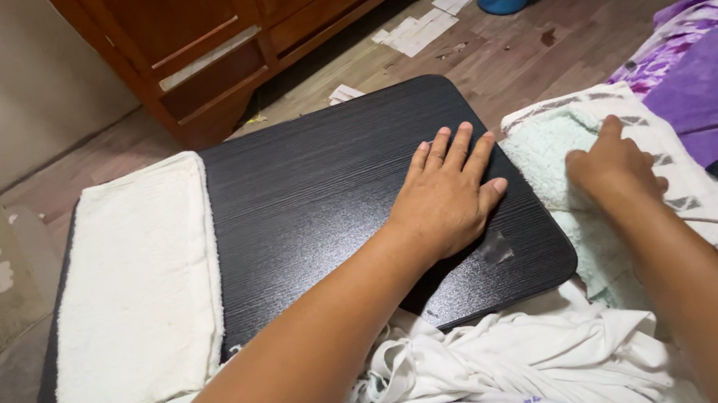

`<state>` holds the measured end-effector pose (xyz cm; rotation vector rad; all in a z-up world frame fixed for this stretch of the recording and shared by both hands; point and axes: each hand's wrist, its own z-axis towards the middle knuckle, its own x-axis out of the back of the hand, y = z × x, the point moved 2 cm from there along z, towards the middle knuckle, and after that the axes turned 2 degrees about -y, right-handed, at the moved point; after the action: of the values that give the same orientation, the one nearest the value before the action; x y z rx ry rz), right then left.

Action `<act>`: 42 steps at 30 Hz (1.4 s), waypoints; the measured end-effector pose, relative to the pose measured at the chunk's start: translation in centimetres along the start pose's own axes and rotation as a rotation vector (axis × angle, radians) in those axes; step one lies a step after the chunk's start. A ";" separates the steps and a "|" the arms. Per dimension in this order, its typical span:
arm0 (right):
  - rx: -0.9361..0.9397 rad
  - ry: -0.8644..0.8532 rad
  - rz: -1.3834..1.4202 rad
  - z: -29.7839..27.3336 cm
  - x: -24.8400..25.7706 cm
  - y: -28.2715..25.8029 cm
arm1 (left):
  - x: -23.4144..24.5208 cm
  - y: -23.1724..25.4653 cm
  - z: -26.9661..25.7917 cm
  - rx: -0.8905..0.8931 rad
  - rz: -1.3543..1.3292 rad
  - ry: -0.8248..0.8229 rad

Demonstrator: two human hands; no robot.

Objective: The person folds a white towel on a black tray, smoothing and aligning the edges before folding it into a compact rectangle. They then place the folded towel aside and begin folding a light green towel using the same method.

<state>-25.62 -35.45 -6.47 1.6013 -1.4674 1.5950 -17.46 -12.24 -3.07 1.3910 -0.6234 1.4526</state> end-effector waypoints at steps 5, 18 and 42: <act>0.114 0.211 -0.012 0.6 -0.2 -0.5 | 0.0 0.0 -0.1 0.028 -0.023 0.006; 0.421 0.420 0.312 -1.8 2.8 -3.7 | -0.2 -1.3 0.3 0.107 -0.253 0.047; 1.089 -0.187 0.152 -18.8 -0.2 -18.0 | 8.9 -15.6 -10.4 0.723 -0.523 0.735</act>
<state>-18.01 -12.95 4.24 2.2401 -0.7728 2.6362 -6.75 5.45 -0.93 1.2460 0.7471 1.6441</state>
